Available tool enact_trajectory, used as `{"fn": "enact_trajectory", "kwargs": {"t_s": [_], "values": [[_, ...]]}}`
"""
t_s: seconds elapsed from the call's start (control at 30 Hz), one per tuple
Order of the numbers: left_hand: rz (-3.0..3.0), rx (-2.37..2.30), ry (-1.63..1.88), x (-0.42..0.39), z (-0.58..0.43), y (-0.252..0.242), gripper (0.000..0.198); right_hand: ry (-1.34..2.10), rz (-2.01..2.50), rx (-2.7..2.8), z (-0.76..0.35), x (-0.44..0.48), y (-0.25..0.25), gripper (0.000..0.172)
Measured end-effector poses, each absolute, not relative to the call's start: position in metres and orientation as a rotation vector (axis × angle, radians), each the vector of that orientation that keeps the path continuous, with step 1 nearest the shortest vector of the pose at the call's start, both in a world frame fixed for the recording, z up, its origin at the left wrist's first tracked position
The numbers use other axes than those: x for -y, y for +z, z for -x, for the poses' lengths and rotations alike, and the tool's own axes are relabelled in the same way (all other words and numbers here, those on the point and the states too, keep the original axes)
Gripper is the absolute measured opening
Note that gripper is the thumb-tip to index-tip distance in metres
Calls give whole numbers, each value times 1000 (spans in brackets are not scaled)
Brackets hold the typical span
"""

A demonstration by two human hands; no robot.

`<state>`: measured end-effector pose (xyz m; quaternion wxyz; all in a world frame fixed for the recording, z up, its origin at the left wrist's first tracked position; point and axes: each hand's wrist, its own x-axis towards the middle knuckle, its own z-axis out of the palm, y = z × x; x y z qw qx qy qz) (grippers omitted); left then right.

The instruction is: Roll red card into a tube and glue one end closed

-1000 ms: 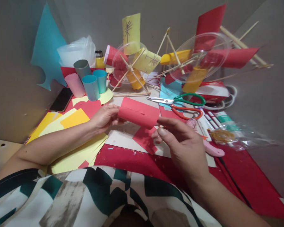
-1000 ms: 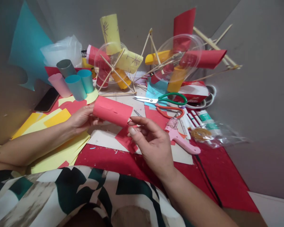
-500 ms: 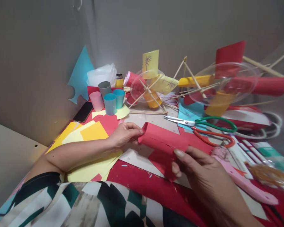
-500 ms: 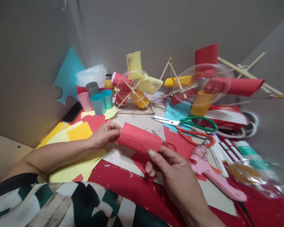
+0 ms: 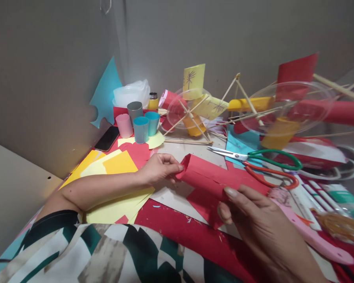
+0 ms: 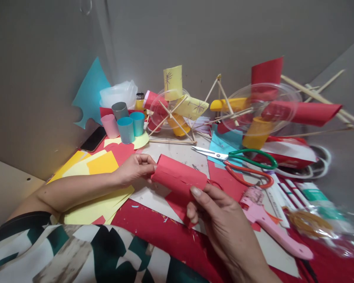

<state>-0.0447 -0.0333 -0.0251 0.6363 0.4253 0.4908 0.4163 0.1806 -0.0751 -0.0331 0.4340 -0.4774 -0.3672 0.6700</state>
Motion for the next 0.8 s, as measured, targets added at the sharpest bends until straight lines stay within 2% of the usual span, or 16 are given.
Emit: {"fn": "enact_trajectory", "kwargs": {"t_s": [0.2,0.47,0.8], "values": [[-1082,-1112,1000,38,45,-18,20,1682,1211,820,-178,73,-22,47],[-1173,-1046,1016,40,43,-13,19,1638,1147,714,-181,71,-17,47],[-1410,-977,983,44,44,-12,30,1613,1181,764,-179,72,-17,48]]}}
